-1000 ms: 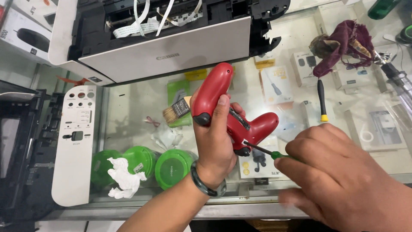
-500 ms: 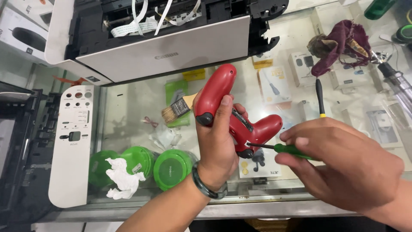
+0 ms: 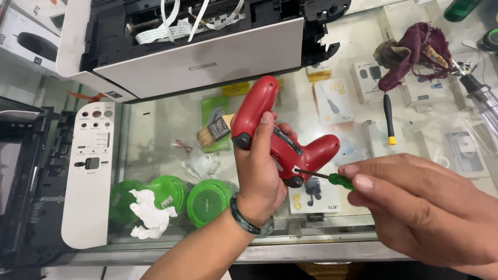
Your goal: Repairing a red game controller by unscrewing its casing on a glass workbench
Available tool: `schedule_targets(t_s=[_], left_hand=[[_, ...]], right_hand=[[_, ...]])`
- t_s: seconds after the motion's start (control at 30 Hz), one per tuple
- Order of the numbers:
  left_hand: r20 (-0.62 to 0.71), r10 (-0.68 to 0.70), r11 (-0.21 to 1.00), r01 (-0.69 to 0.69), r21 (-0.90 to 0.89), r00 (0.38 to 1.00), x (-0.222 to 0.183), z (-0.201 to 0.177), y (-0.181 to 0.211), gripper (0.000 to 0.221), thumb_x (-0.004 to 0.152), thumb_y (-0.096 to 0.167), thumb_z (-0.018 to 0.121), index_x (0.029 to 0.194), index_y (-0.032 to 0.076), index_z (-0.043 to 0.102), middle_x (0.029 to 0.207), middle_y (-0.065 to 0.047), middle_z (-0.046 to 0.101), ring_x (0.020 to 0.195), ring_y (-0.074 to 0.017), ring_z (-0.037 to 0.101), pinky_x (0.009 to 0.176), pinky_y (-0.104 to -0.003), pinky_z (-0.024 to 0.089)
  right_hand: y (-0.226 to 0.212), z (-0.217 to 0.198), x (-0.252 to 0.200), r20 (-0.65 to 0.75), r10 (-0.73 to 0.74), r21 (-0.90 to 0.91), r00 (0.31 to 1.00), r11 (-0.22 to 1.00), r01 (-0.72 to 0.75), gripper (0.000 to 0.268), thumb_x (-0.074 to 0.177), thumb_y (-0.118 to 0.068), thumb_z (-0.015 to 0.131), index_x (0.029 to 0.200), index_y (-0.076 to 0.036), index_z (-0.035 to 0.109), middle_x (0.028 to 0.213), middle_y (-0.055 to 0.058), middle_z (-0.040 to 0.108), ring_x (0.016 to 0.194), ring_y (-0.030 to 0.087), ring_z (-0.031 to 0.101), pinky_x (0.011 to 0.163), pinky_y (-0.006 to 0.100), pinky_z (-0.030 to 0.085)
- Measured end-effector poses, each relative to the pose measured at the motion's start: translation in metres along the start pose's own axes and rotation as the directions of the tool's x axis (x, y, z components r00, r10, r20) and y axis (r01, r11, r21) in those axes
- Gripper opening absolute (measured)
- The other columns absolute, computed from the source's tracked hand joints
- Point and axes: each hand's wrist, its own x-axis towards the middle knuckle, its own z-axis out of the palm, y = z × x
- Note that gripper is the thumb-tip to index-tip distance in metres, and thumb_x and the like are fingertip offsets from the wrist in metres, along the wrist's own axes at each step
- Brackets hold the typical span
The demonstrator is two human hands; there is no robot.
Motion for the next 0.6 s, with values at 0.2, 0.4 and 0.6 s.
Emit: schedule_targets(t_s=[0.2,0.4,0.6], left_hand=[[0.031,-0.001,1.000,0.001,-0.003,1.000,0.000,-0.002,-0.001,0.055,0.088,0.021,0.068,0.138,-0.002,0.061,0.097,-0.012,0.061,0.067,-0.0168,0.063,0.055,-0.028,0.052],[0.020,-0.003,1.000,0.004,-0.001,1.000,0.000,-0.001,-0.001,0.053,0.087,0.021,0.069,0.134,-0.003,0.062,0.096,-0.011,0.061,0.066,-0.0179,0.063,0.054,-0.030,0.052],[0.075,0.018,1.000,-0.018,-0.004,0.997,-0.002,0.000,0.001,0.051,0.090,0.019,0.068,0.135,-0.002,0.060,0.087,-0.011,0.064,0.067,-0.0154,0.062,0.055,-0.026,0.051]], right_hand=[[0.005,0.000,0.005,0.016,-0.054,0.017,0.998,0.998,0.053,0.028,0.094,0.007,0.056,0.121,0.002,0.058,0.114,0.019,0.075,0.097,0.025,0.079,0.091,0.039,0.068],[0.006,0.016,-0.001,-0.077,0.012,0.089,0.997,0.996,-0.005,0.032,0.094,0.020,0.046,0.116,0.003,0.060,0.107,0.025,0.075,0.095,0.024,0.083,0.085,0.029,0.070],[0.023,0.008,0.007,-0.034,-0.175,0.088,0.984,0.980,0.177,0.039,0.087,-0.028,0.072,0.113,-0.001,0.063,0.113,0.014,0.075,0.100,0.031,0.073,0.091,0.034,0.066]])
